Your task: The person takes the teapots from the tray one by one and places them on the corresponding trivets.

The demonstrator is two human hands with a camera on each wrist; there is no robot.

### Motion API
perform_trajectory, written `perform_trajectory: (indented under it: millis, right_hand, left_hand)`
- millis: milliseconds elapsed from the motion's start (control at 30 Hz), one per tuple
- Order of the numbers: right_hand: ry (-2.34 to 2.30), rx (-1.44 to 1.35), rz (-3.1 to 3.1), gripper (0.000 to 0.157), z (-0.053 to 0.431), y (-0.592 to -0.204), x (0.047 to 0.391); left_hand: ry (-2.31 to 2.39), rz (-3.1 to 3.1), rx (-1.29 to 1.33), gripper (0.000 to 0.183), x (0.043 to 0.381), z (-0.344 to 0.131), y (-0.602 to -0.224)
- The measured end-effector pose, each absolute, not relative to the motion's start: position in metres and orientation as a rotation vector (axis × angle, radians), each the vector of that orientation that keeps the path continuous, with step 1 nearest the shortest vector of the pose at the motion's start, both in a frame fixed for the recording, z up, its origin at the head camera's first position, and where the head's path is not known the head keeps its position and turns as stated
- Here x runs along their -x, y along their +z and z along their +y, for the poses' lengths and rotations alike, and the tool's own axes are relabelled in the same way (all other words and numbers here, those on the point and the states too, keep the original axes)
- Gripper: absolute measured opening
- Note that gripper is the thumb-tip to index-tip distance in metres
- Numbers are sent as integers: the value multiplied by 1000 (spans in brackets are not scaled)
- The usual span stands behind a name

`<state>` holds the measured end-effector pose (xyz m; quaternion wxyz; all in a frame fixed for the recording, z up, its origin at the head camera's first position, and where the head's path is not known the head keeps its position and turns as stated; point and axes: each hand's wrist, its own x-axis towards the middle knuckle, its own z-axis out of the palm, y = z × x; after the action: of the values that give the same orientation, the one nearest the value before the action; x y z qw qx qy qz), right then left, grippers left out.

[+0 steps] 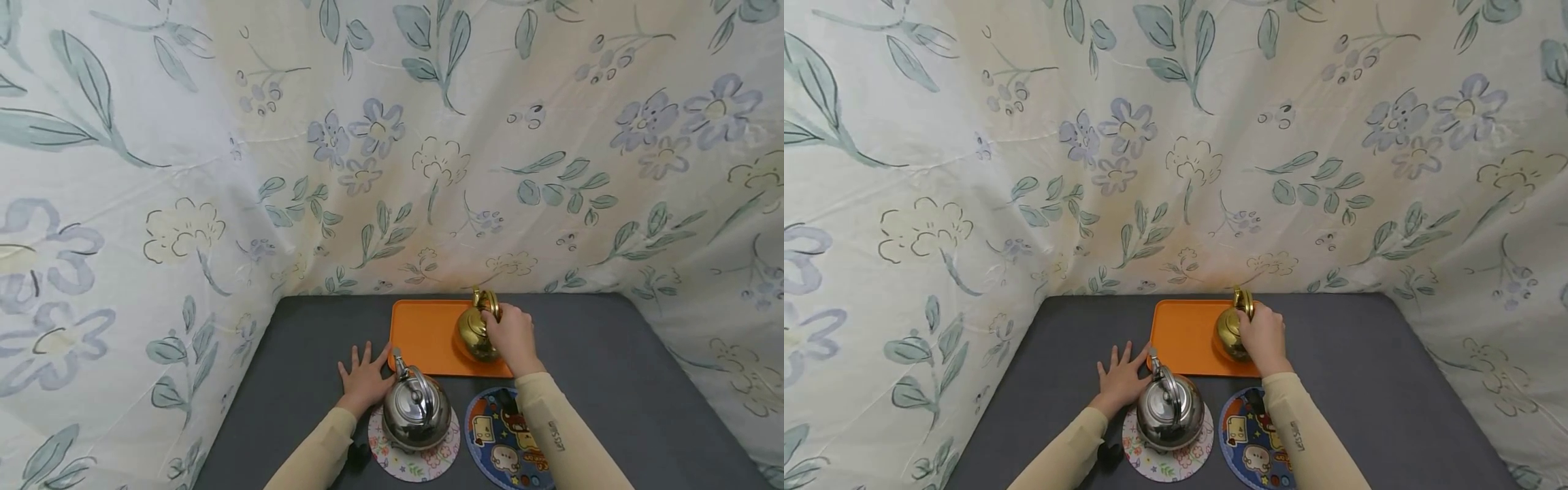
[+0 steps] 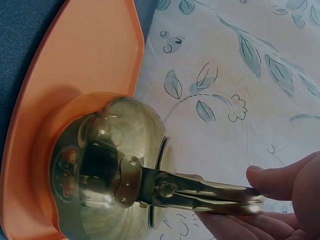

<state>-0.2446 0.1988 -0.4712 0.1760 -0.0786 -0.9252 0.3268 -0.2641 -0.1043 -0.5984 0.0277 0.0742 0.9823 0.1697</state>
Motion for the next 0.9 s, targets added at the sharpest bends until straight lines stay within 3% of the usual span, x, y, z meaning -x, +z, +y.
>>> perform_trajectory:
  millis: [900]
  right_hand:
    - [955,256,-2556,24,203,-471,229]
  left_hand:
    - [528,3055,-240,73,263,-105,-603]
